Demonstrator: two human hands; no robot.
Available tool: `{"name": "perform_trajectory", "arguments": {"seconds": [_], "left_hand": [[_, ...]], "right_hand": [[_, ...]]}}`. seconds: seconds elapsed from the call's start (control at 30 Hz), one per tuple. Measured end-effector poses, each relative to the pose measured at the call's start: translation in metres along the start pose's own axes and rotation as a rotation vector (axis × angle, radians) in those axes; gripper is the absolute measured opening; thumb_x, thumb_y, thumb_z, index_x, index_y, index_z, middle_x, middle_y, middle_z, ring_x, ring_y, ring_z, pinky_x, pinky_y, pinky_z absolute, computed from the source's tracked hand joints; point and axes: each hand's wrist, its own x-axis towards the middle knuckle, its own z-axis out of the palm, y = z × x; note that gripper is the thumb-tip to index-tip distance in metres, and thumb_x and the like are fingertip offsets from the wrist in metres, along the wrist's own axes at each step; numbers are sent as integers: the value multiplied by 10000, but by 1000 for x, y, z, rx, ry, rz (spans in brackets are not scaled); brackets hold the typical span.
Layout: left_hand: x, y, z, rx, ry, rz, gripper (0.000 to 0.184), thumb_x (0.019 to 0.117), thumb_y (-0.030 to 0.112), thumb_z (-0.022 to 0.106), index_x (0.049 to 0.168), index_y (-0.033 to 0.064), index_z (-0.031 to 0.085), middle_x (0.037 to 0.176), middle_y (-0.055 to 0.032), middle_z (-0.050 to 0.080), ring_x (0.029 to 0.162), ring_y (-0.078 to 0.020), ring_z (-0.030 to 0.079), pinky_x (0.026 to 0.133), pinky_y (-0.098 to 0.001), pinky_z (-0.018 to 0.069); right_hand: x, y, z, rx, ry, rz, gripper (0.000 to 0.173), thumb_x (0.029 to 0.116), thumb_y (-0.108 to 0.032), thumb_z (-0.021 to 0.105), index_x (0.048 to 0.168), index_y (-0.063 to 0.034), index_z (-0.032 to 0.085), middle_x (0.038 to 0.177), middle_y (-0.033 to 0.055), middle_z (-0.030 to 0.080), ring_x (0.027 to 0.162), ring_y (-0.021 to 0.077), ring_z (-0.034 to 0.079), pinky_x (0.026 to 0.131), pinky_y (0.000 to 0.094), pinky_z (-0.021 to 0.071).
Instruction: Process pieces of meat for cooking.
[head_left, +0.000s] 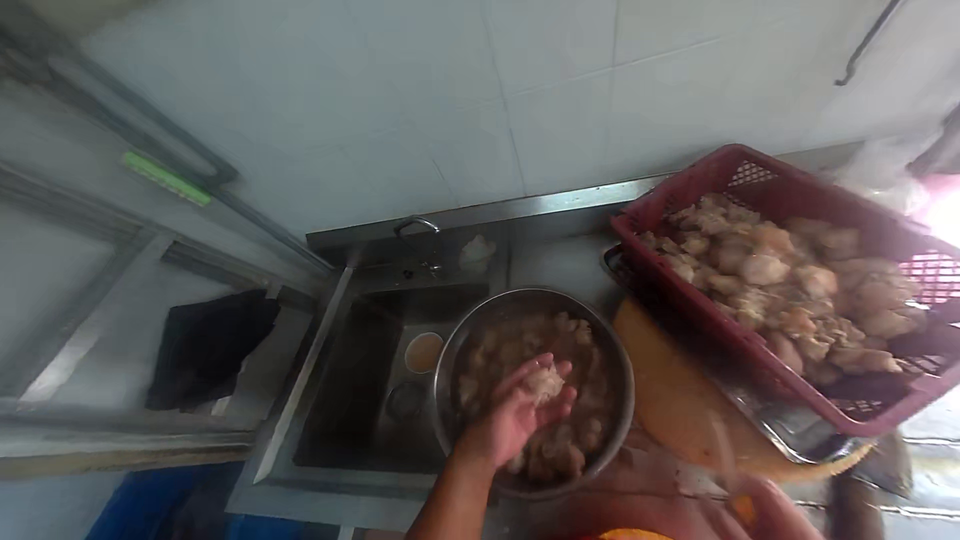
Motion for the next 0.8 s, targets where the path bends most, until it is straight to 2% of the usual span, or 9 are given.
{"name": "perform_trajectory", "arguments": {"seconds": [0.07,0.1,0.17,0.23,0.33,0.43,0.5,0.63,0.8], "left_hand": [[1,-2,15,274,-43,22,613,962,317,679,1477,44,489,1405,-190,591,1128,-320,663,927,-463,579],[2,-6,22,446,-64,40,629,939,326,713,1462,47,503,1375,-150,620,1114,-277,673,921,-433,591],[4,-15,36,684,-106,96,644,908,271,755,1453,40,500,1331,-92,644,1160,-216,664,981,-409,591],[3,-18,42,745,-103,147,677,879,307,798,1429,34,512,1285,-64,659,1132,-187,668,965,-391,599],[-2,-18,36,542,-98,152,598,825,194,805,1342,16,561,1250,-119,665,1066,-248,684,894,-421,612],[-10,-17,28,356,-123,94,600,837,241,806,1345,-4,599,1273,-179,659,1050,-284,689,843,-420,614],[-12,-18,25,307,-146,87,610,840,272,788,1349,-9,602,1246,-188,663,1016,-270,688,821,-405,606],[-11,-17,22,206,-152,86,656,868,307,778,1392,-25,564,1351,-220,609,1164,-309,637,964,-437,557],[-10,-33,26,-120,-191,80,576,868,337,787,1351,64,632,1417,-175,572,1110,-224,644,844,-348,570]], "right_hand": [[34,-38,32,-2,-53,-85,546,875,-273,829,1341,-98,605,1063,41,719,776,114,685,676,344,623],[49,-50,49,12,-72,-109,569,868,-316,836,1359,-149,603,1000,-6,731,719,85,671,631,322,615],[70,-62,69,61,-144,-113,513,943,-399,751,1366,-157,591,926,-21,714,684,84,659,613,320,611],[78,-65,71,-5,-163,-124,430,1027,-492,588,1303,-163,612,861,-22,692,673,102,659,610,350,609],[78,-59,60,-311,-91,-236,434,1070,-533,447,1105,-179,695,836,-19,682,717,118,665,628,398,585],[76,-61,63,-512,-93,-402,397,1086,-483,438,944,-203,681,749,-36,649,645,114,649,522,373,538],[82,-62,66,-608,-13,-380,412,1082,-478,449,893,-185,669,708,-16,627,607,150,642,489,402,530],[82,-74,64,-663,68,-365,411,1069,-485,481,883,-176,677,707,-7,629,598,164,643,471,399,526],[77,-71,62,-647,84,-276,458,1071,-517,447,844,-176,652,659,-5,594,563,173,619,461,411,504]]}}
